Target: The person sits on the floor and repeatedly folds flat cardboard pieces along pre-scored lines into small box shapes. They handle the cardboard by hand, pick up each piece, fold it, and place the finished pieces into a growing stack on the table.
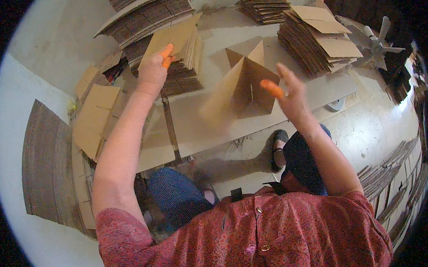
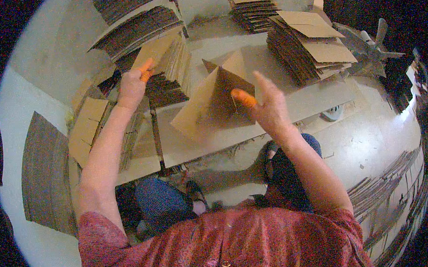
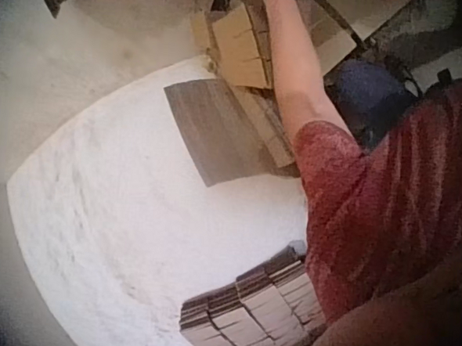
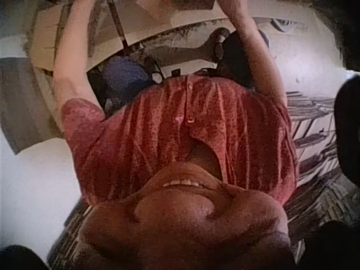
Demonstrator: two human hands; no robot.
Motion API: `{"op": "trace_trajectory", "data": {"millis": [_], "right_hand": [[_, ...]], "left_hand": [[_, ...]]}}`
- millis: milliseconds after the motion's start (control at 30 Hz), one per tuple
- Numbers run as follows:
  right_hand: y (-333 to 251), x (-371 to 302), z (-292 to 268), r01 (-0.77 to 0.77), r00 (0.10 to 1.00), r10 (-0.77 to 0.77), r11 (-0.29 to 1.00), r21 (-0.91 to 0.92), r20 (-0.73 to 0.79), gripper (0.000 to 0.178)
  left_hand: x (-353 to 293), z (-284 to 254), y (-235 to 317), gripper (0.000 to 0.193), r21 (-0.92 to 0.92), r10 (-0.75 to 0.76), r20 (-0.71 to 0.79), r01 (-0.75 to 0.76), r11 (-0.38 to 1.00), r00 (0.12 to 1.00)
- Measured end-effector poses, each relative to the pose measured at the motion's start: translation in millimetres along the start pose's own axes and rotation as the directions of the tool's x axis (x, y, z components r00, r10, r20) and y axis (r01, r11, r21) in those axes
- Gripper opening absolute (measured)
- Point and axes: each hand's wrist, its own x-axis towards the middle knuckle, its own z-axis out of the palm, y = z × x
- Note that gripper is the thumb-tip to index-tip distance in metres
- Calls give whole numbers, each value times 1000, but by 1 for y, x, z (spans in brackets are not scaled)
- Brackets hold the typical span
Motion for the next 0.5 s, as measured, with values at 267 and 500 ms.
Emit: {"op": "trace_trajectory", "data": {"millis": [267, 500], "right_hand": [[-70, 17, -24, -19, 997, -9, 937, 348, 79, 22], [-81, 32, -17, -490, 869, 223, 518, 701, 442, 29]], "left_hand": [[5, -13, -20, 24, -72, -31, 155, 43, 996, 987], [-6, -40, 36, 26, -300, 56, -183, -110, 948, 982]]}}
